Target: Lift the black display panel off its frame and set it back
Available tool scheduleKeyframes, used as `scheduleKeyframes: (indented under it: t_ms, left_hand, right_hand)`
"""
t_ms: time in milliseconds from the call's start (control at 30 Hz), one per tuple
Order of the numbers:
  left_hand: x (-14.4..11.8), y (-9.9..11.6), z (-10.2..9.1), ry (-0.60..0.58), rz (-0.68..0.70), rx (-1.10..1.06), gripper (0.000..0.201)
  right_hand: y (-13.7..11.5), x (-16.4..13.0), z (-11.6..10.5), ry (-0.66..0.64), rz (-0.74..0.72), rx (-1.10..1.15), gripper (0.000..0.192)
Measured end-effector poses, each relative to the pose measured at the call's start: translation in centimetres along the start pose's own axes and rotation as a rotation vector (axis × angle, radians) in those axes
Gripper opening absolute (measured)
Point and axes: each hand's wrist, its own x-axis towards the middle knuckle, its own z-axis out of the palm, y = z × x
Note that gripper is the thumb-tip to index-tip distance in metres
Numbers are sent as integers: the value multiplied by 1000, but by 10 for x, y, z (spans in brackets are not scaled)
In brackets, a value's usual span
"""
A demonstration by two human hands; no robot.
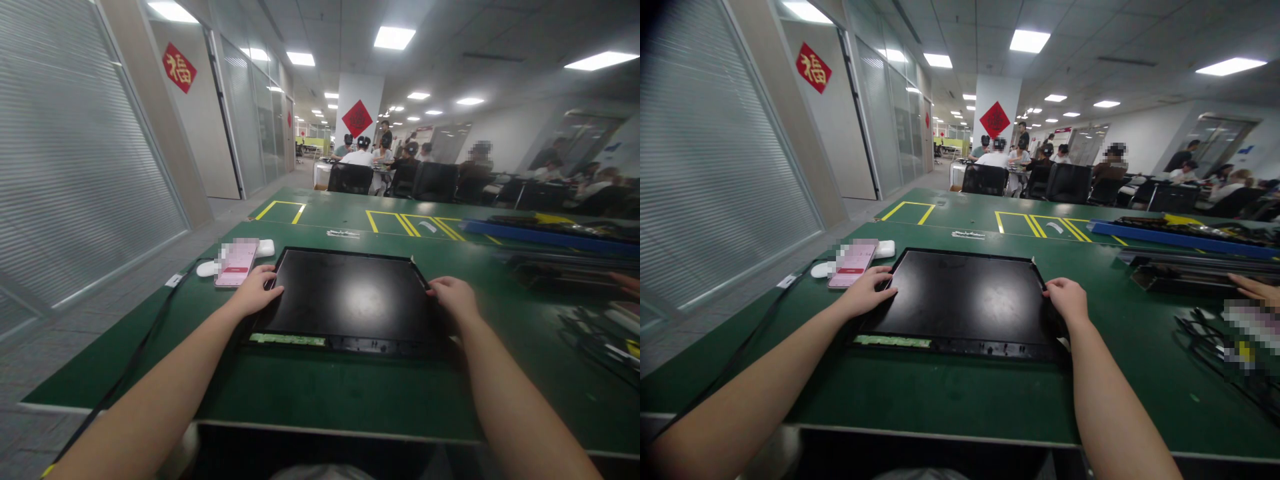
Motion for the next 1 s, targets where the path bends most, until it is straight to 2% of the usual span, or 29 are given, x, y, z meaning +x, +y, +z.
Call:
scheduleKeyframes:
  t_ms: [233,467,533,667,733,867,1000]
  left_hand:
    - [-3,5,1,-6,23,9,50]
    - [-7,13,-5,-54,146,29,55]
    - [-9,16,-12,-109,191,21,58]
    - [-16,22,-25,-308,255,-49,63]
    - [-18,25,-29,-336,272,-85,66]
    - [-21,28,-33,-387,298,-126,77]
    - [-22,28,-34,-459,287,-125,83]
  right_hand:
    - [-4,-2,-2,-11,10,-15,26]
    - [-4,-2,-1,-10,-28,10,28]
    - [-5,-3,1,-8,-78,44,29]
    - [-9,-6,5,-84,-282,38,29]
    - [-9,-8,7,-146,-349,-20,32]
    - [-8,-9,11,-239,-384,-101,34]
    - [-9,-9,12,-258,-372,-105,30]
